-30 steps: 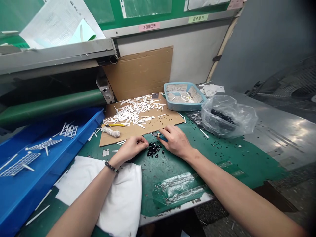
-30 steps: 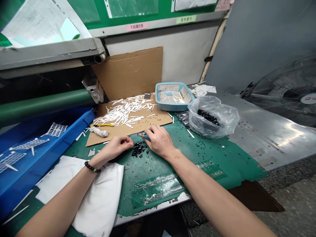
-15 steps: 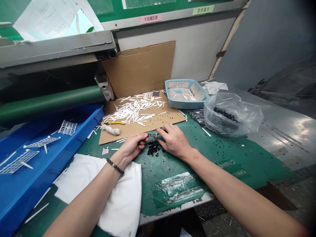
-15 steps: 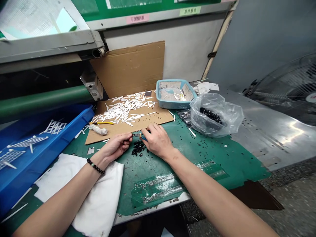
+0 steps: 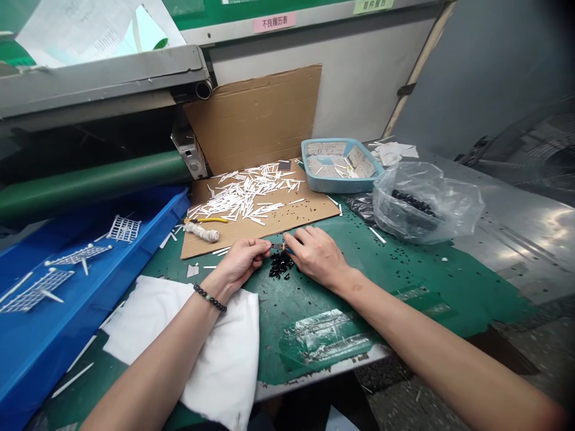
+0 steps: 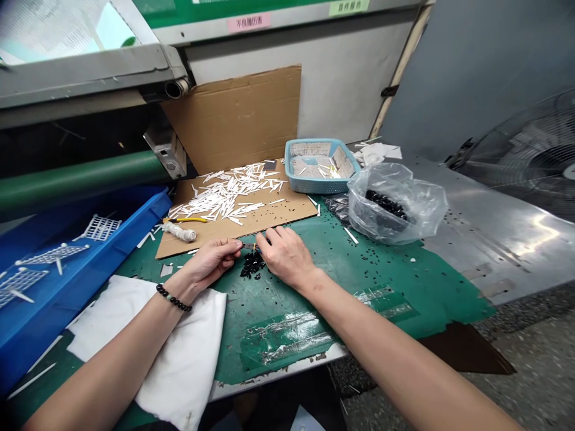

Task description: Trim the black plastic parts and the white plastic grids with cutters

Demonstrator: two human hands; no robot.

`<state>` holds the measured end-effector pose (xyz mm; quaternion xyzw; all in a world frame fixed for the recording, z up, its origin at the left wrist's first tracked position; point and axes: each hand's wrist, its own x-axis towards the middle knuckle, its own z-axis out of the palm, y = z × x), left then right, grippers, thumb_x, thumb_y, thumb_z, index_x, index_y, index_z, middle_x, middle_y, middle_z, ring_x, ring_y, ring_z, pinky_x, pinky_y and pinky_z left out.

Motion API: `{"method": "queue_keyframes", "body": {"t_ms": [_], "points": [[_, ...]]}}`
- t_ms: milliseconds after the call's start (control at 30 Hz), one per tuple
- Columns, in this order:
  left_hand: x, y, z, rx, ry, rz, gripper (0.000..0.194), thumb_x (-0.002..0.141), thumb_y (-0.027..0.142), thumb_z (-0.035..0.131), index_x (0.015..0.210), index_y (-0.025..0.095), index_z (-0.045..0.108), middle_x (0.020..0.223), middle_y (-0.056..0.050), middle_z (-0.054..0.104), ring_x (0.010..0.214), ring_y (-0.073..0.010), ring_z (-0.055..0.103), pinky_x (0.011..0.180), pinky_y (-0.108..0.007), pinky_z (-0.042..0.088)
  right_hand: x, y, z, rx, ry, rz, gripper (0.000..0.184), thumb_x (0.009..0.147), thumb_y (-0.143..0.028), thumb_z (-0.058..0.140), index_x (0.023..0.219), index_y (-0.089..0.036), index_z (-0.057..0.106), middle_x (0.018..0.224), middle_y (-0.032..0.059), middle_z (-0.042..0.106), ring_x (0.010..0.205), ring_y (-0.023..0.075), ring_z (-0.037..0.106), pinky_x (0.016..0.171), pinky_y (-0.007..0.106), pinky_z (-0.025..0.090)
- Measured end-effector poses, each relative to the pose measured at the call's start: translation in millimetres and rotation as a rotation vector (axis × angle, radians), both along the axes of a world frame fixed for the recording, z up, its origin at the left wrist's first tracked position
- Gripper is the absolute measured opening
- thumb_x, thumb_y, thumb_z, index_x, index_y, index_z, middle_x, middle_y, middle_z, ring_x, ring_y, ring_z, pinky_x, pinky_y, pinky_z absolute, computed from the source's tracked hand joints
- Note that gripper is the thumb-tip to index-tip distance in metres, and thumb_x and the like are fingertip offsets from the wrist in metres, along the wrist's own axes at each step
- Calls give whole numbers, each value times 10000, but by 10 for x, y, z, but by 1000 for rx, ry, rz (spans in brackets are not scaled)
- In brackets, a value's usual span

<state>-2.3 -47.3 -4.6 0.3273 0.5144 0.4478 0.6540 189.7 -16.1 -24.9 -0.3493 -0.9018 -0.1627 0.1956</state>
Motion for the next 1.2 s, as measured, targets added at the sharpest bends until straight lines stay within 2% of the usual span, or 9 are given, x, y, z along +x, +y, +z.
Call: {"method": "queue_keyframes", "body": {"t_ms": [100, 167, 300, 400, 533, 600, 733, 833, 1200], "points": [[-9, 8, 4, 13, 38, -35, 270, 604, 265, 823, 681, 84, 640, 608, -6, 562, 489, -23, 370, 414, -126, 242, -14, -19, -34, -4, -11, -17, 156, 936, -197, 496, 860, -162, 628, 748, 60, 565, 695, 198, 454, 636, 326, 281], [-24, 20, 0, 28, 24, -46, 279, 603, 272, 830, 683, 85, 639, 614, -7, 564, 493, -24, 373, 417, -126, 252, -17, -9, -58, -23, 27, -16, 167, 946, -254, 512, 857, -169, 624, 754, 55, 570, 698, 193, 465, 625, 317, 287], [-82, 40, -22, 56, -86, -24, 282, 592, 245, 841, 701, 78, 641, 628, -7, 558, 505, -24, 376, 421, -119, 268, 18, 57, -88, -84, 183, -76, 209, 935, -364, 539, 993, -178, 616, 846, 67, 574, 796, 212, 500, 650, 300, 342], [-125, 44, -40, 22, -142, -8, 264, 600, 212, 832, 716, 69, 643, 645, -15, 563, 505, -19, 376, 425, -113, 284, 67, 101, -82, -138, 239, -154, 331, 868, -318, 571, 1147, -140, 558, 920, 107, 549, 880, 261, 499, 696, 324, 397], [-145, 37, -43, -4, -180, 0, 219, 641, 180, 801, 740, 66, 643, 651, -20, 564, 506, -18, 388, 433, -108, 295, 103, 111, -50, -177, 220, -85, 526, 797, -257, 578, 1272, -64, 462, 1005, 158, 517, 935, 299, 479, 805, 389, 446], [-146, 33, -39, -3, -183, -2, 212, 645, 175, 798, 735, 67, 639, 648, -18, 562, 508, -19, 390, 432, -108, 292, 115, 107, -27, -172, 244, -32, 502, 815, -253, 576, 1262, -53, 467, 1019, 164, 520, 945, 296, 485, 832, 396, 453], [-150, 30, -43, 11, -168, -8, 238, 646, 213, 811, 732, 72, 639, 651, -14, 558, 513, -21, 385, 426, -115, 275, 171, 115, 55, -116, 326, 72, 300, 883, -279, 544, 1142, -129, 561, 998, 135, 558, 917, 264, 514, 803, 387, 466], [-149, 34, -54, 25, -155, -18, 269, 634, 244, 824, 705, 75, 627, 645, -12, 555, 511, -21, 375, 423, -120, 264, 215, 127, 121, -114, 243, 164, 274, 904, -311, 549, 1136, -172, 598, 1014, 114, 580, 907, 244, 522, 798, 378, 459], [-124, 56, -73, 27, -86, -44, 292, 631, 287, 834, 685, 92, 624, 638, -3, 554, 493, -21, 353, 413, -135, 250, 181, 99, 24, -143, 174, 140, 338, 899, -349, 564, 1165, -145, 604, 1001, 132, 566, 891, 251, 481, 782, 370, 437]]}}
